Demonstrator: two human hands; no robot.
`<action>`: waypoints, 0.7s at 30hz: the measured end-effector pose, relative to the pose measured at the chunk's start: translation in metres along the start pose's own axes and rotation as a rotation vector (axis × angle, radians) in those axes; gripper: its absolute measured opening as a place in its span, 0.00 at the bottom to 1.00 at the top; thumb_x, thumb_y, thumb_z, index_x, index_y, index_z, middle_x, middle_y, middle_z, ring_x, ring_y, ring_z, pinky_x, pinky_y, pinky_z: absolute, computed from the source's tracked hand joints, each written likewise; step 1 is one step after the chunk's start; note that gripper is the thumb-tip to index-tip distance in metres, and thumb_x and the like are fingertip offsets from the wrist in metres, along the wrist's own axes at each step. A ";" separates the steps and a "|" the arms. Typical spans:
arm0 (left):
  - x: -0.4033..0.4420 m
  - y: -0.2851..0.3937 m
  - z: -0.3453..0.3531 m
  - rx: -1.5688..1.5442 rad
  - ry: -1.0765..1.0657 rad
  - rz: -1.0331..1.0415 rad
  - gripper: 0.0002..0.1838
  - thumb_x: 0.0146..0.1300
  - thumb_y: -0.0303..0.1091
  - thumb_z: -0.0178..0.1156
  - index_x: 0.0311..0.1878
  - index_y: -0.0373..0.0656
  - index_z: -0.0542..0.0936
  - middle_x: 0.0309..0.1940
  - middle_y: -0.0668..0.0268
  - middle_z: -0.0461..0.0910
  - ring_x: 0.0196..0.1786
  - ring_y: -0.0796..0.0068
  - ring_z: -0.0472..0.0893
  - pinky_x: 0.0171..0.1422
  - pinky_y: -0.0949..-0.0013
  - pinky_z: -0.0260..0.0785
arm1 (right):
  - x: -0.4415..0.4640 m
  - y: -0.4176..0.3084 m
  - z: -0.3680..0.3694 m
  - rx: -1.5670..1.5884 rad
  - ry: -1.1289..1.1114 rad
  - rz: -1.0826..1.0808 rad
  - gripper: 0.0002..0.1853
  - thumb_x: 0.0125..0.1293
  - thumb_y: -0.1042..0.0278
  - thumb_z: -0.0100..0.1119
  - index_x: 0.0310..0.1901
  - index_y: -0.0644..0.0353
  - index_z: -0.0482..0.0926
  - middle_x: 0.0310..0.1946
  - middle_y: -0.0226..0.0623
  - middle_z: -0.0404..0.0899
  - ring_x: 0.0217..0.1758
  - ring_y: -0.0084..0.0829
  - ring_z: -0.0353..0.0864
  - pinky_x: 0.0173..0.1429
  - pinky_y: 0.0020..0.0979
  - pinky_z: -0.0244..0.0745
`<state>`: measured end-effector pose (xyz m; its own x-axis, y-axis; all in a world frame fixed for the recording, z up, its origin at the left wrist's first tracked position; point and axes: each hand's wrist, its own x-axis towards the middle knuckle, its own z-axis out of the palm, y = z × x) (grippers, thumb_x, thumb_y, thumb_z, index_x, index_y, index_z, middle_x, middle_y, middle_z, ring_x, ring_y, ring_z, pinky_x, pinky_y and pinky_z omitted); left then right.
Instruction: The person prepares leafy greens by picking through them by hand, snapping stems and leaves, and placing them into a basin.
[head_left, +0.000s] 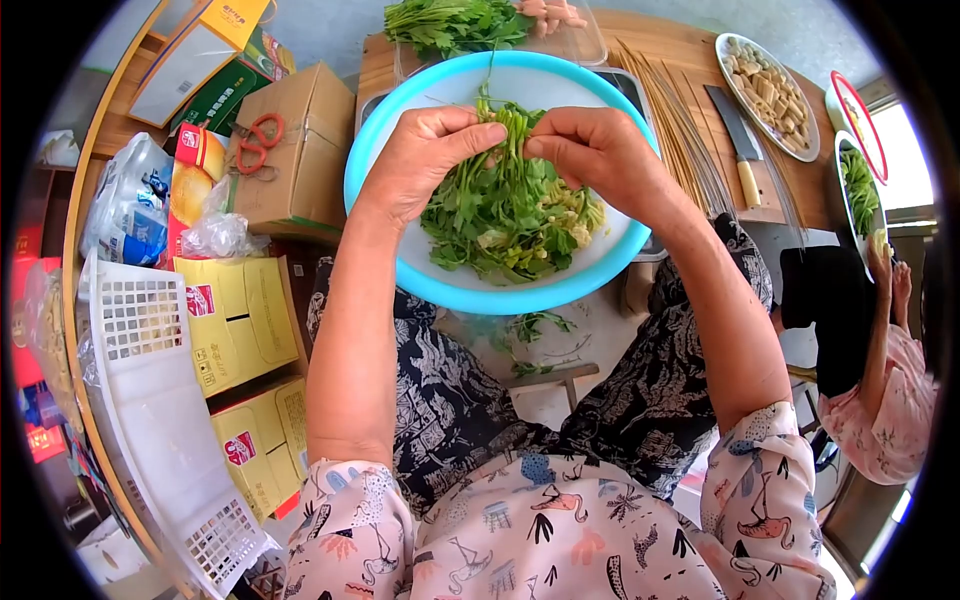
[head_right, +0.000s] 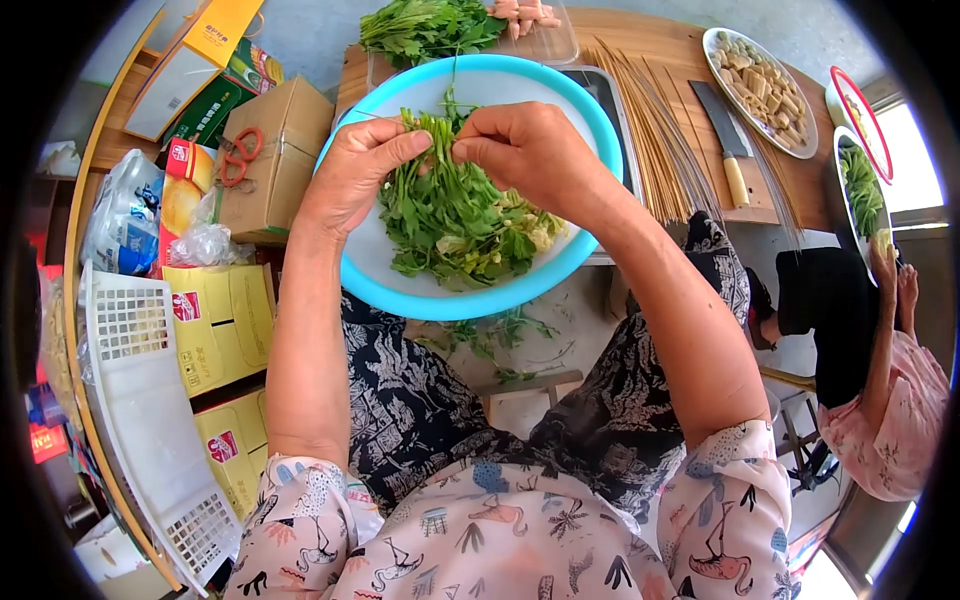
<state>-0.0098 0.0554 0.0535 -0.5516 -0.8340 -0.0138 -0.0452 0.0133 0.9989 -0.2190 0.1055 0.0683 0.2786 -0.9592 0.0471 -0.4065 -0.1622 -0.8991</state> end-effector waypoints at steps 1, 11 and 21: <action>0.000 0.001 -0.001 -0.033 0.005 -0.021 0.10 0.60 0.34 0.65 0.31 0.36 0.82 0.29 0.71 0.78 0.34 0.85 0.73 0.42 0.76 0.65 | 0.001 0.002 0.000 0.056 0.004 0.006 0.08 0.65 0.67 0.57 0.34 0.63 0.80 0.15 0.25 0.67 0.19 0.15 0.64 0.24 0.22 0.60; 0.006 -0.001 0.009 -0.312 0.093 0.086 0.08 0.62 0.31 0.62 0.42 0.37 0.81 0.39 0.69 0.80 0.43 0.83 0.76 0.52 0.77 0.68 | -0.001 0.009 -0.009 0.218 -0.020 0.024 0.09 0.66 0.67 0.57 0.34 0.63 0.81 0.15 0.24 0.69 0.19 0.14 0.65 0.23 0.21 0.59; 0.008 -0.005 0.008 -0.247 0.129 0.077 0.09 0.62 0.29 0.62 0.43 0.38 0.80 0.35 0.71 0.80 0.39 0.85 0.75 0.47 0.80 0.67 | -0.004 0.009 -0.010 0.220 -0.030 0.035 0.08 0.67 0.67 0.56 0.34 0.62 0.81 0.15 0.23 0.69 0.18 0.13 0.64 0.22 0.20 0.57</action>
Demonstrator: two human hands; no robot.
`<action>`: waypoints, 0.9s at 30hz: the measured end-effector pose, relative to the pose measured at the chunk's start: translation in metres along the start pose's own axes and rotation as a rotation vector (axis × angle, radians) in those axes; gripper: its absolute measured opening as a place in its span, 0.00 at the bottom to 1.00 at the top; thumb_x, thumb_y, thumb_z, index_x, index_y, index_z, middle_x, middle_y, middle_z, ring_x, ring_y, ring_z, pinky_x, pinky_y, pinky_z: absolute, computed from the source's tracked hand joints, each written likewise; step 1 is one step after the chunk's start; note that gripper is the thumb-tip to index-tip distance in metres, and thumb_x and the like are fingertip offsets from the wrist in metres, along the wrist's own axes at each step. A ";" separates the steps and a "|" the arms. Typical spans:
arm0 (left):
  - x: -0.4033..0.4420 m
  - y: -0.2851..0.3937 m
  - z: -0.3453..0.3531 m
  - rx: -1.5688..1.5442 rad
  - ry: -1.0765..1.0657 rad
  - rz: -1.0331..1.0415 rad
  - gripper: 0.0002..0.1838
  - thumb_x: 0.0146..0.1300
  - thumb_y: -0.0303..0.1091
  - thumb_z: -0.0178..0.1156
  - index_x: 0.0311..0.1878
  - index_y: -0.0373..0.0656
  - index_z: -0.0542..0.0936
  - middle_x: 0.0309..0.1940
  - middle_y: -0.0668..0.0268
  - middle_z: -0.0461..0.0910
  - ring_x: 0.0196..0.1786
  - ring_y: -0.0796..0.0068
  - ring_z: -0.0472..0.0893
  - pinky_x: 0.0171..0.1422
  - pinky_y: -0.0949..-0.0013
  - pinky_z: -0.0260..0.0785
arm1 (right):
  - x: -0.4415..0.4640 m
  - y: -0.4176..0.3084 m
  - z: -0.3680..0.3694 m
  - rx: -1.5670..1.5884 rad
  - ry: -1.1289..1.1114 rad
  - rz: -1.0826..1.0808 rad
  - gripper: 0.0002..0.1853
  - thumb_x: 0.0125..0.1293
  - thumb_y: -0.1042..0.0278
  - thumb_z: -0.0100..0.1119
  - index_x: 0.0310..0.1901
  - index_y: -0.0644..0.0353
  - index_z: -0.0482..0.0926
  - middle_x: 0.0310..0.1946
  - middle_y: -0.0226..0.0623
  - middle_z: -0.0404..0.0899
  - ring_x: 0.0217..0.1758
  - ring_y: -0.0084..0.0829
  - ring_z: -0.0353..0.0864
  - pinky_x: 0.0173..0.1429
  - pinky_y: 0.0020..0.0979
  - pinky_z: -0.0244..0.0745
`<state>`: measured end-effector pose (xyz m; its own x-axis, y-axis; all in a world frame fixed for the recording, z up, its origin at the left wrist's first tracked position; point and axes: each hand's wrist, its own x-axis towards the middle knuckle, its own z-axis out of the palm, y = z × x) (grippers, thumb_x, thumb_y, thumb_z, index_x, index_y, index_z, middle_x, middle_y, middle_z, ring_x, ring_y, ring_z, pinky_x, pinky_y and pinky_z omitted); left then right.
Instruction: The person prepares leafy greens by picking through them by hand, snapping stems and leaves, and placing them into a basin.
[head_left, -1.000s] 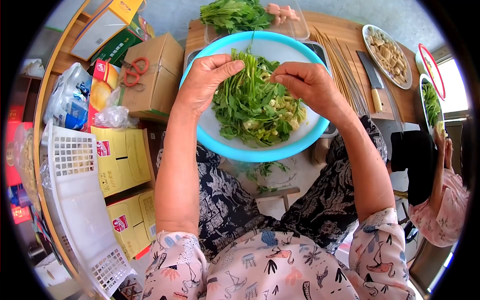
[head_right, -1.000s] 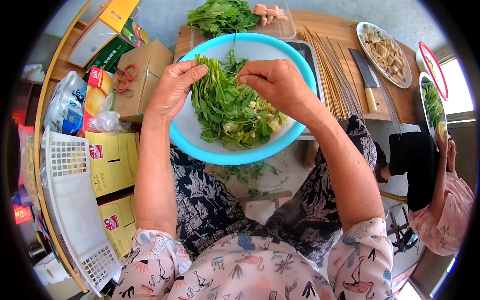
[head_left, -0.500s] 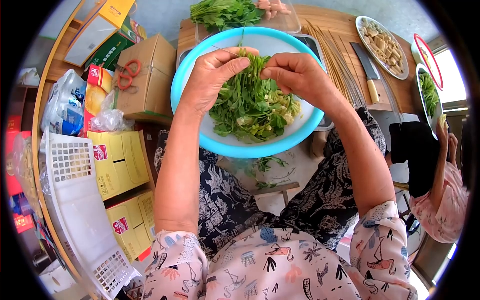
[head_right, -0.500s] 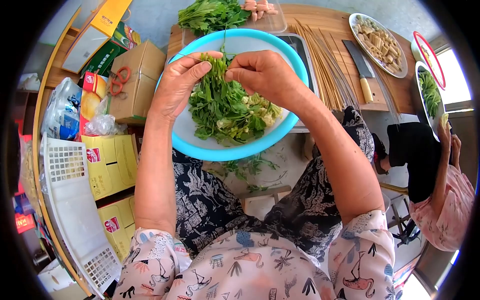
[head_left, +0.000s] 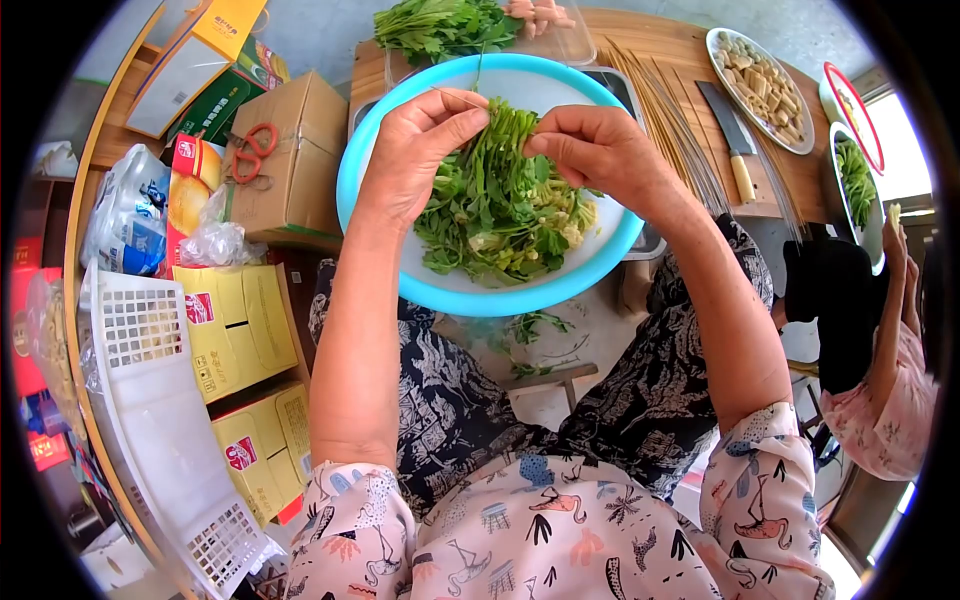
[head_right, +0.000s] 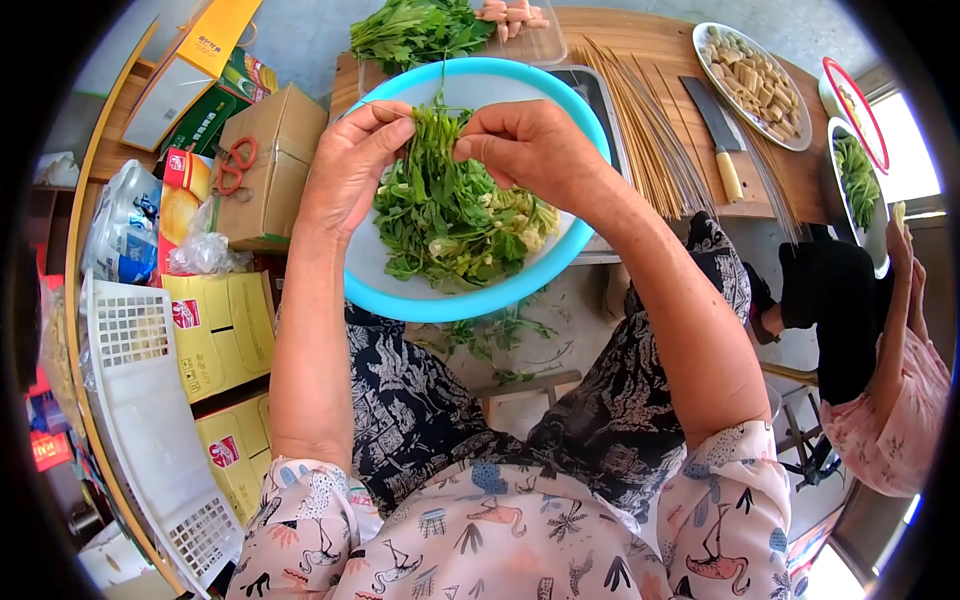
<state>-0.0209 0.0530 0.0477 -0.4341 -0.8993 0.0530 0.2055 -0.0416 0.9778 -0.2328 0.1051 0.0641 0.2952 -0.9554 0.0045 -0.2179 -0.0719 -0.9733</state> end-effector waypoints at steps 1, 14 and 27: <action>0.000 0.000 0.000 0.018 -0.002 0.010 0.09 0.61 0.30 0.62 0.43 0.38 0.81 0.35 0.71 0.80 0.39 0.85 0.75 0.47 0.80 0.67 | 0.000 0.000 0.000 -0.004 0.001 0.000 0.09 0.67 0.67 0.56 0.34 0.62 0.81 0.14 0.23 0.68 0.17 0.13 0.64 0.22 0.20 0.57; 0.017 -0.026 0.004 0.323 0.137 -0.008 0.11 0.66 0.36 0.56 0.40 0.37 0.81 0.35 0.66 0.82 0.37 0.76 0.81 0.44 0.74 0.72 | -0.004 -0.011 -0.036 0.393 0.322 -0.149 0.10 0.71 0.64 0.51 0.38 0.61 0.79 0.19 0.23 0.70 0.18 0.13 0.62 0.22 0.16 0.53; 0.101 -0.118 0.022 1.238 -0.066 -0.124 0.15 0.49 0.45 0.68 0.32 0.44 0.83 0.30 0.61 0.83 0.34 0.61 0.82 0.39 0.60 0.73 | -0.010 -0.001 -0.061 0.474 0.401 -0.229 0.09 0.69 0.67 0.53 0.37 0.63 0.79 0.17 0.25 0.70 0.17 0.14 0.63 0.21 0.18 0.56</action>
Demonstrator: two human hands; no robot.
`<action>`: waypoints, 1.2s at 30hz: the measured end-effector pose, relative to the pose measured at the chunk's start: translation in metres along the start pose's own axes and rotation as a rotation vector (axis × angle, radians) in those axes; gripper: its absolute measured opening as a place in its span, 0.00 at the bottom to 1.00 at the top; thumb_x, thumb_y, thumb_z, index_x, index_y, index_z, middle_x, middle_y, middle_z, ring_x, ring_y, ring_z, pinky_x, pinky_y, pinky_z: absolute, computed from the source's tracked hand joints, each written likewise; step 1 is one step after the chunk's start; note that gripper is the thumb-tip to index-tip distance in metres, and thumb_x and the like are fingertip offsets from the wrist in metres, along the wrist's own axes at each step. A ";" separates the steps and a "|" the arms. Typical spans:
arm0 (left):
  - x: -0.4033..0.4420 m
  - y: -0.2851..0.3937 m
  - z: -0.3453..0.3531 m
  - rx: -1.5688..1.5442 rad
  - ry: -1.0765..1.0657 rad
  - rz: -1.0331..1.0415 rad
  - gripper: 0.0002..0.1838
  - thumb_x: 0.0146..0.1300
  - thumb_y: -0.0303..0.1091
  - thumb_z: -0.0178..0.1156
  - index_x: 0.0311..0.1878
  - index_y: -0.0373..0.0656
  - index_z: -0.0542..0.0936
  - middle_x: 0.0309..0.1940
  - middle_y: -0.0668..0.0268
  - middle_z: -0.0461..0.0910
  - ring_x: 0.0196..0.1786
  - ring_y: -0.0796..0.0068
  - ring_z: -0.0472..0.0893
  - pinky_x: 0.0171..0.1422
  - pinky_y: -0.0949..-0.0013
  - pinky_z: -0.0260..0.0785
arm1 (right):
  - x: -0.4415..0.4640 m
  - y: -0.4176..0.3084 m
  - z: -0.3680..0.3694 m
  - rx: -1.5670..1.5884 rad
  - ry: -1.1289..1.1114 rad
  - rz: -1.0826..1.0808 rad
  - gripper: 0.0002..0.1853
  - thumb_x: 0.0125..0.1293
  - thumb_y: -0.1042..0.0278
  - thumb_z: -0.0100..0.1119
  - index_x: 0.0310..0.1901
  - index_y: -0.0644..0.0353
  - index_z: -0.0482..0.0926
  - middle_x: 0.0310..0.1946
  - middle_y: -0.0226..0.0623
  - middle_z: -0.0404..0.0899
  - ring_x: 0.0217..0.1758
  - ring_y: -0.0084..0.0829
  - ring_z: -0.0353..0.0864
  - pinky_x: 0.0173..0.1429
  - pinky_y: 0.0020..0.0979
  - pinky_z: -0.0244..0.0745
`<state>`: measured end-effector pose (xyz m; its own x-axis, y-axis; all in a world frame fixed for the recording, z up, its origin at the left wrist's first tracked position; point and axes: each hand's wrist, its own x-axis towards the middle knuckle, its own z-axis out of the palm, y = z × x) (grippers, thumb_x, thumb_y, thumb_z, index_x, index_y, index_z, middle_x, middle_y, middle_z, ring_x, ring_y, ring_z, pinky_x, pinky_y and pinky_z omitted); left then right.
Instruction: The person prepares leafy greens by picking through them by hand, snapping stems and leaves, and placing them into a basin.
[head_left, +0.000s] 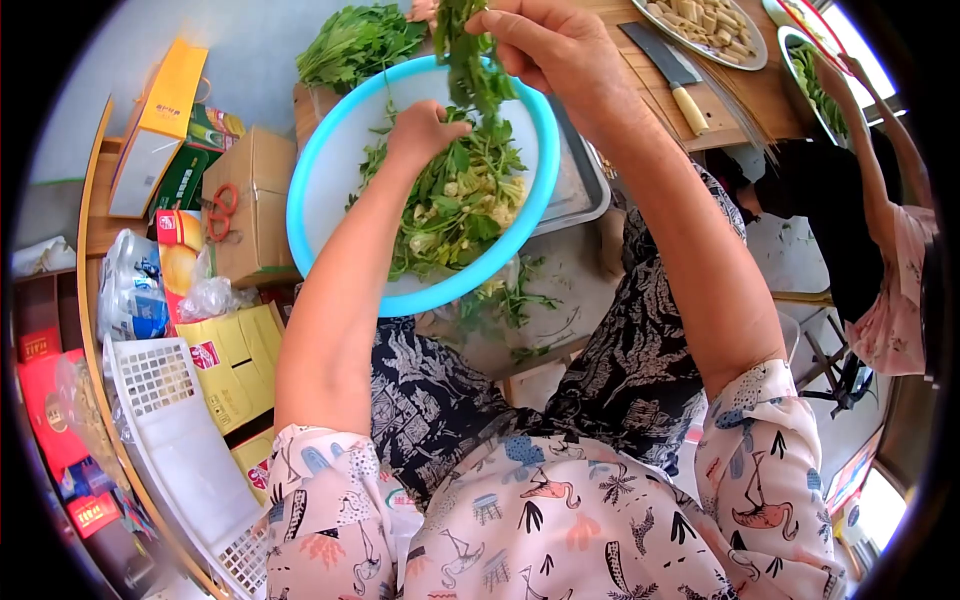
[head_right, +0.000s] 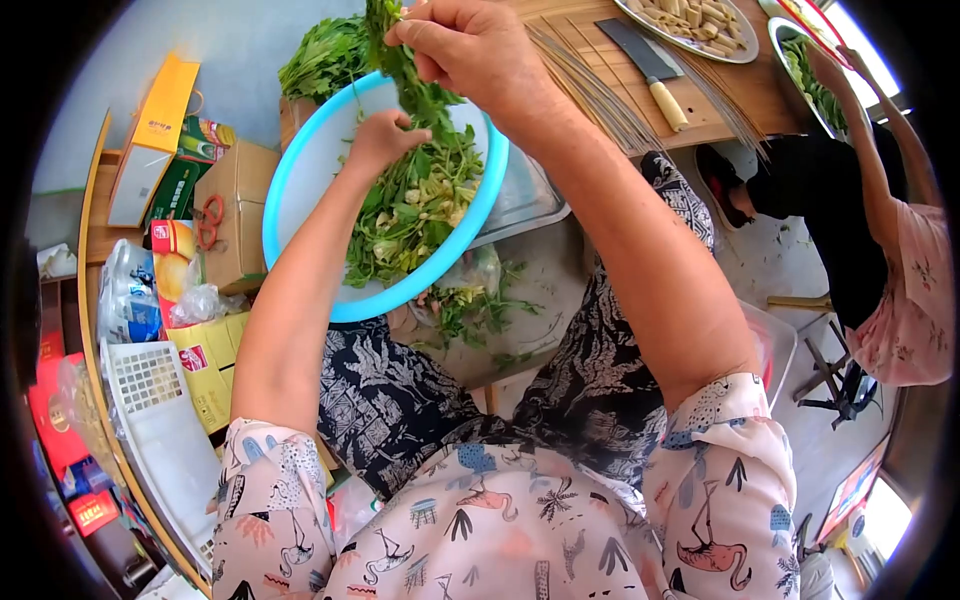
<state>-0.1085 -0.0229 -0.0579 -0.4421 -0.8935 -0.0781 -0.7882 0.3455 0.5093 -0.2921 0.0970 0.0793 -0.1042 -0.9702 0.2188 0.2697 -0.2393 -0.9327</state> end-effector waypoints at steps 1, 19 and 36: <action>-0.001 0.004 0.005 0.122 0.017 0.001 0.15 0.47 0.45 0.70 0.32 0.43 0.83 0.30 0.61 0.83 0.36 0.61 0.82 0.40 0.60 0.73 | -0.001 -0.002 -0.002 -0.016 0.022 0.019 0.09 0.69 0.67 0.52 0.37 0.63 0.79 0.17 0.24 0.70 0.18 0.14 0.63 0.21 0.18 0.56; -0.065 0.014 -0.063 -1.213 -0.101 -0.392 0.15 0.60 0.21 0.54 0.52 0.36 0.74 0.35 0.63 0.79 0.33 0.74 0.77 0.36 0.73 0.67 | -0.012 -0.004 0.002 -0.210 0.053 -0.035 0.13 0.69 0.61 0.52 0.42 0.63 0.81 0.16 0.19 0.65 0.17 0.10 0.55 0.21 0.17 0.49; -0.088 0.053 -0.070 -1.156 0.277 0.092 0.05 0.64 0.22 0.51 0.42 0.36 0.74 0.31 0.68 0.72 0.31 0.79 0.71 0.36 0.74 0.65 | 0.002 0.031 0.032 -0.290 -0.035 0.150 0.09 0.63 0.64 0.62 0.34 0.61 0.79 0.17 0.23 0.73 0.18 0.12 0.64 0.21 0.19 0.57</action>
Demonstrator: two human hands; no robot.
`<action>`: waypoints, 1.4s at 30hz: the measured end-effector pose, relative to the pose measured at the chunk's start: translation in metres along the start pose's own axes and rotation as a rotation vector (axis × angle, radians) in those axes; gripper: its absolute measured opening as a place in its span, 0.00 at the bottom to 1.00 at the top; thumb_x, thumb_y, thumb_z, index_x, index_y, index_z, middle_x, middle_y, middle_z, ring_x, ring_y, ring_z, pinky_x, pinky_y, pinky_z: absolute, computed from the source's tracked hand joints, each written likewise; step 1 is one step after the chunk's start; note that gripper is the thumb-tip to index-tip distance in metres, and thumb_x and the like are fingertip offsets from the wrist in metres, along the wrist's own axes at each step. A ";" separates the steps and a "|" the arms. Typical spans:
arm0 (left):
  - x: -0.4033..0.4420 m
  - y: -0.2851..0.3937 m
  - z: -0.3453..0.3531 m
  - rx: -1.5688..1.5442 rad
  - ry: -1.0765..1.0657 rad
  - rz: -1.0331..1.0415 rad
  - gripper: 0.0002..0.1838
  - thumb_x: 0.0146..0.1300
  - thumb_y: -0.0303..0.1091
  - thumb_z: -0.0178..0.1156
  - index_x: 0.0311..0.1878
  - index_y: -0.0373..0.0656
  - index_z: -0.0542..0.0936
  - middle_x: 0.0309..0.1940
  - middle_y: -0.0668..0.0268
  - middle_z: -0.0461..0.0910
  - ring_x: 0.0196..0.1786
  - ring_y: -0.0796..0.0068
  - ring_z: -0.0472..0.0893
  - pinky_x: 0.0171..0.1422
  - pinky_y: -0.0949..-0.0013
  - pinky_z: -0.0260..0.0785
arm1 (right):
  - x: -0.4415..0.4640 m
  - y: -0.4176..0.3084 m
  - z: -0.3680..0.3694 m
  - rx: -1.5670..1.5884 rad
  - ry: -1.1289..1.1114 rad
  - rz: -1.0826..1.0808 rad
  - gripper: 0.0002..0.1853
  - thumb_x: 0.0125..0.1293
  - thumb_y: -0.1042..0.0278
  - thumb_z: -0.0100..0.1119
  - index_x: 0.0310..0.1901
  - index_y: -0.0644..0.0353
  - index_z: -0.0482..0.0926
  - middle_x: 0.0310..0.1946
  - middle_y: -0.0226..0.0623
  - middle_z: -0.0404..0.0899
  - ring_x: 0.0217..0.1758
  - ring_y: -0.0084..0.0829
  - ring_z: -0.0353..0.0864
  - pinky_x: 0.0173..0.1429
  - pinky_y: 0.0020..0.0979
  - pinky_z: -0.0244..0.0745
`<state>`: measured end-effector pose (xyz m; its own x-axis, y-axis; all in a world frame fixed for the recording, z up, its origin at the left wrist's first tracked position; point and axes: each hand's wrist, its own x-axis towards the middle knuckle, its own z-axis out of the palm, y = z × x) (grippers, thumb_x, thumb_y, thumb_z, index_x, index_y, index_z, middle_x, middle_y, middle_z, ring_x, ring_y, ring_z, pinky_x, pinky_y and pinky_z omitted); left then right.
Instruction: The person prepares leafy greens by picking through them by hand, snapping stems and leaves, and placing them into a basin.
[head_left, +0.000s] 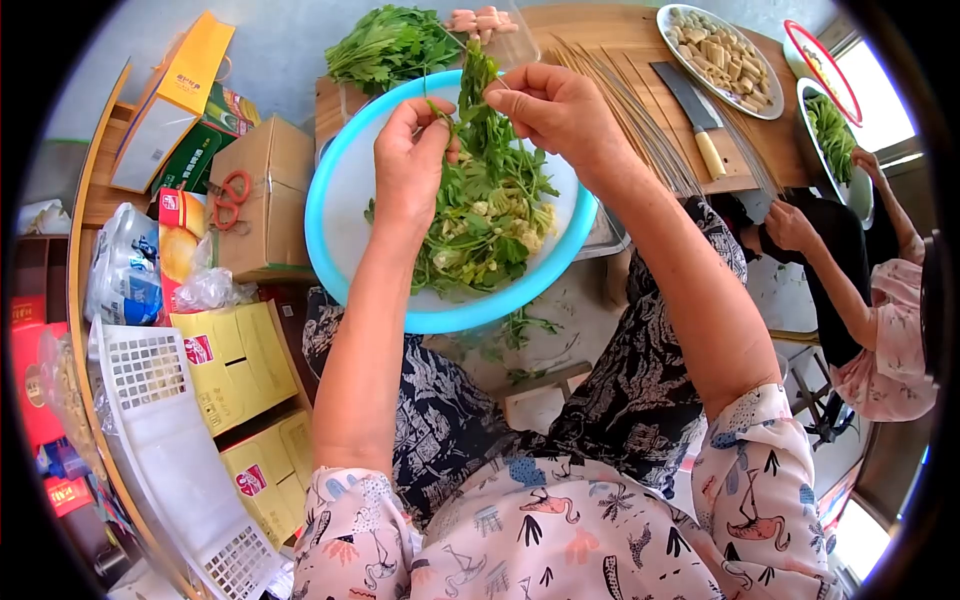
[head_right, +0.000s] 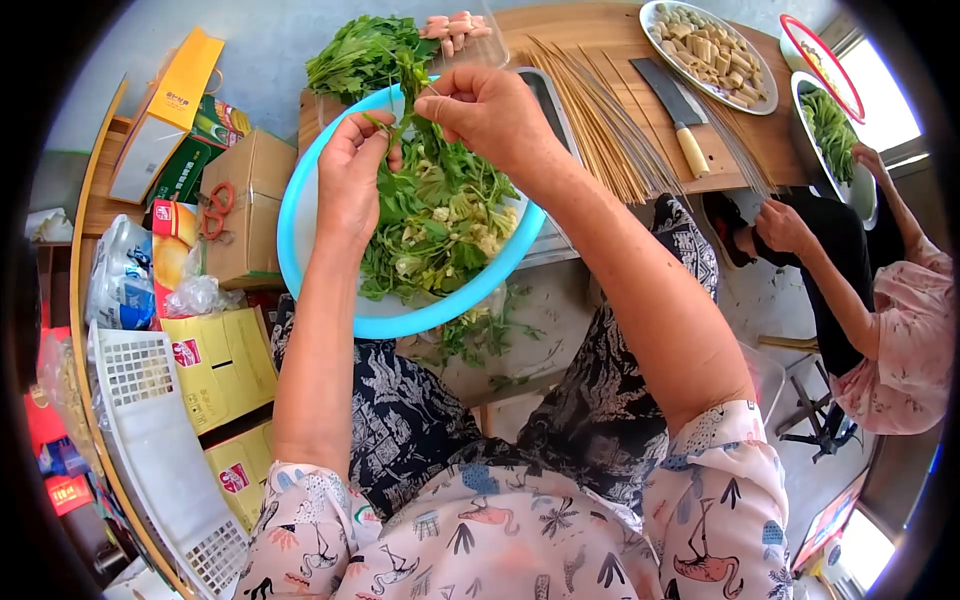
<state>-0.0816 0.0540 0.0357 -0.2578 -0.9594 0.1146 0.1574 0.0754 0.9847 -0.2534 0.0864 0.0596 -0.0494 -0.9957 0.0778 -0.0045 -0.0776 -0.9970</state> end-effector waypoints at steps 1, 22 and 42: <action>-0.002 0.000 0.000 0.005 -0.008 -0.003 0.06 0.64 0.22 0.51 0.42 0.36 0.75 0.31 0.68 0.72 0.30 0.79 0.71 0.36 0.75 0.65 | 0.001 0.002 0.001 -0.001 -0.003 0.001 0.09 0.63 0.64 0.62 0.34 0.61 0.79 0.17 0.23 0.73 0.18 0.12 0.64 0.21 0.19 0.57; -0.014 0.021 -0.013 0.048 -0.104 -0.006 0.10 0.61 0.33 0.63 0.44 0.42 0.79 0.34 0.74 0.80 0.33 0.92 0.70 0.32 0.83 0.56 | -0.001 -0.005 0.026 0.031 -0.034 0.006 0.10 0.66 0.62 0.59 0.30 0.57 0.78 0.15 0.19 0.65 0.16 0.10 0.57 0.20 0.17 0.48; -0.001 0.038 -0.077 -0.175 0.092 -0.219 0.10 0.61 0.35 0.63 0.44 0.45 0.81 0.33 0.74 0.79 0.30 0.87 0.67 0.30 0.84 0.58 | -0.022 -0.016 0.029 -0.070 -0.344 0.088 0.09 0.69 0.70 0.52 0.37 0.65 0.79 0.15 0.23 0.66 0.18 0.13 0.62 0.23 0.19 0.58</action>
<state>-0.0016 0.0373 0.0632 -0.2178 -0.9689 -0.1178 0.2719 -0.1762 0.9461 -0.2232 0.1082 0.0738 0.2860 -0.9579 -0.0247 -0.0838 0.0007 -0.9965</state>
